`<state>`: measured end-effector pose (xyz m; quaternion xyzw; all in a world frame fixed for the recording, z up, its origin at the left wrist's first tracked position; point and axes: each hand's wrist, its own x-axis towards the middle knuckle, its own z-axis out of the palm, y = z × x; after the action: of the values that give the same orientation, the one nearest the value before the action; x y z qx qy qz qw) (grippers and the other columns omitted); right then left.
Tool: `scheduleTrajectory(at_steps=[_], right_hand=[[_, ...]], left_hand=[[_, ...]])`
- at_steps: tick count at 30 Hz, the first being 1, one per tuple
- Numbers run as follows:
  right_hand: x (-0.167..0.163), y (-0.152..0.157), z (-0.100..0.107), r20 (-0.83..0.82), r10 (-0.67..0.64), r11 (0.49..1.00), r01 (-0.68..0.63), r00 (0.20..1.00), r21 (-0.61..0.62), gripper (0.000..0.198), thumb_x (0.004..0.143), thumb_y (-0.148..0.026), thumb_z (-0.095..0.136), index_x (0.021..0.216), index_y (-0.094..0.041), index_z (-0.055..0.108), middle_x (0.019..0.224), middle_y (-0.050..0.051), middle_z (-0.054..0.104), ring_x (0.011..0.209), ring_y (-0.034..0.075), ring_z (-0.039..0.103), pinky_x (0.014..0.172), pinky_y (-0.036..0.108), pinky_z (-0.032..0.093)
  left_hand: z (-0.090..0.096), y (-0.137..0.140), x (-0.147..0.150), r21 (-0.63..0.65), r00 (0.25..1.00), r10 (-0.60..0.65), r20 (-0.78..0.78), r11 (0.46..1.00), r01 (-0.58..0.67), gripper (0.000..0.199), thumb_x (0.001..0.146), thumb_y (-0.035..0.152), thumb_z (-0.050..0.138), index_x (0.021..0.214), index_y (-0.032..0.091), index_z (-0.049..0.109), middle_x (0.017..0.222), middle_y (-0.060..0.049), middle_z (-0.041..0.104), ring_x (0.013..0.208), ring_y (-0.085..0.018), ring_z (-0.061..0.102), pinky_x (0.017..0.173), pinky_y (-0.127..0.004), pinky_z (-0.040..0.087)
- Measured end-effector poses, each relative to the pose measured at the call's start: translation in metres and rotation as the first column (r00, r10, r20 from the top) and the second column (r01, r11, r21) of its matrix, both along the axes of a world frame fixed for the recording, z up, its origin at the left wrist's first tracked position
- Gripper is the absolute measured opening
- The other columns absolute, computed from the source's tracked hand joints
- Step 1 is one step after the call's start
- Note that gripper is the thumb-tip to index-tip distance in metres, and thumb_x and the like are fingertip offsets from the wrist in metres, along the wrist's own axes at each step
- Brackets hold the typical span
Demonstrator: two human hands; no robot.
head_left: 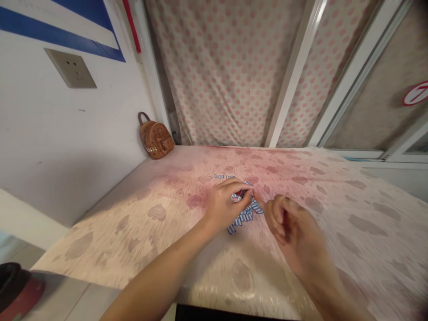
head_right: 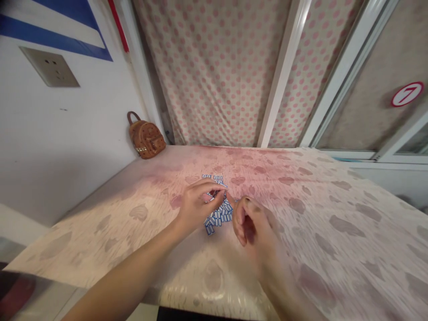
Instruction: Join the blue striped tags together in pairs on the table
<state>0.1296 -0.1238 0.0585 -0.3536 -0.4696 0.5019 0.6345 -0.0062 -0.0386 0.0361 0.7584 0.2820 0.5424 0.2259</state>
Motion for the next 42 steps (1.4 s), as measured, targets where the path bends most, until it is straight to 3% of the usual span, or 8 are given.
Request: scheduleTrajectory(at_steps=[4,8,12,14,20,26,33,42], right_hand=[[0.001,-0.002,-0.001,0.026,0.016,0.999,-0.015,1.0,-0.041,0.039,0.094,-0.041,0.052,0.059,-0.023,0.047,0.047,-0.006,0.04,0.044,0.01,0.032,0.102,0.043,0.041],[0.01,-0.006,-0.001,0.074,0.01,0.998,-0.005,0.997,-0.06,0.044,0.095,-0.041,0.053,0.056,-0.022,0.044,0.047,-0.006,0.039,0.045,0.01,0.032,0.098,0.041,0.044],[0.023,-0.004,-0.006,0.079,0.003,0.998,0.002,0.997,-0.066,0.045,0.095,-0.043,0.054,0.055,-0.023,0.045,0.045,-0.006,0.035,0.045,0.011,0.031,0.091,0.042,0.048],[0.026,-0.002,-0.01,0.084,0.01,0.996,-0.002,0.996,-0.093,0.045,0.094,-0.044,0.054,0.055,-0.023,0.046,0.046,-0.005,0.035,0.046,0.011,0.032,0.088,0.04,0.049],[0.019,0.009,-0.006,0.195,0.032,0.996,-0.014,0.98,-0.093,0.039,0.09,-0.045,0.059,0.061,-0.02,0.051,0.056,-0.004,0.045,0.05,0.01,0.038,0.07,0.031,0.046],[0.011,0.033,-0.001,0.412,0.156,0.988,-0.14,0.898,-0.07,0.029,0.078,-0.046,0.07,0.092,-0.02,0.065,0.08,0.003,0.066,0.065,0.014,0.059,0.064,0.03,0.046],[0.017,0.076,-0.026,0.461,0.147,0.989,-0.138,0.875,-0.053,0.025,0.074,-0.039,0.069,0.089,-0.022,0.061,0.068,-0.001,0.061,0.061,0.014,0.059,0.062,0.03,0.048],[0.03,0.107,-0.068,0.537,0.108,0.994,-0.094,0.837,-0.053,0.026,0.075,-0.047,0.065,0.075,-0.021,0.058,0.062,-0.001,0.057,0.055,0.013,0.054,0.053,0.027,0.043]], left_hand=[[0.003,0.002,-0.008,0.026,0.987,0.097,-0.128,0.995,-0.094,0.015,0.088,0.021,0.058,0.088,0.021,0.074,0.085,-0.005,0.07,0.078,-0.016,0.062,0.075,-0.029,0.049],[0.014,-0.029,-0.06,-0.305,0.954,-0.006,-0.299,0.948,-0.089,0.02,0.084,0.017,0.057,0.071,0.02,0.071,0.069,-0.001,0.065,0.064,-0.012,0.055,0.061,-0.023,0.041],[0.017,-0.099,-0.142,-0.764,0.732,-0.483,-0.481,0.641,-0.079,0.006,0.072,0.021,0.072,0.066,0.021,0.073,0.061,0.003,0.061,0.058,-0.011,0.054,0.054,-0.021,0.036],[0.016,-0.133,-0.176,-0.799,0.735,-0.41,-0.54,0.526,-0.293,0.007,0.067,0.018,0.073,0.066,0.025,0.074,0.062,0.003,0.063,0.058,-0.012,0.056,0.052,-0.021,0.036],[0.029,-0.162,-0.197,-0.65,0.767,-0.193,-0.613,0.675,-0.349,0.024,0.085,0.022,0.057,0.094,0.032,0.076,0.093,-0.002,0.072,0.086,-0.016,0.063,0.081,-0.027,0.048],[0.041,-0.08,-0.125,-0.536,0.861,-0.184,-0.474,0.836,-0.116,0.041,0.087,0.021,0.057,0.128,0.025,0.059,0.082,0.0,0.066,0.075,-0.013,0.059,0.073,-0.026,0.047],[0.004,0.018,-0.048,-0.524,0.902,-0.415,-0.119,0.798,0.298,0.047,0.082,0.03,0.071,0.124,0.017,0.055,0.074,0.001,0.062,0.069,-0.013,0.061,0.066,-0.025,0.048],[-0.009,0.033,-0.062,-0.471,0.967,-0.233,-0.1,0.868,0.16,0.029,0.085,0.023,0.065,0.112,0.013,0.062,0.086,-0.006,0.071,0.073,-0.012,0.067,0.068,-0.023,0.052]])
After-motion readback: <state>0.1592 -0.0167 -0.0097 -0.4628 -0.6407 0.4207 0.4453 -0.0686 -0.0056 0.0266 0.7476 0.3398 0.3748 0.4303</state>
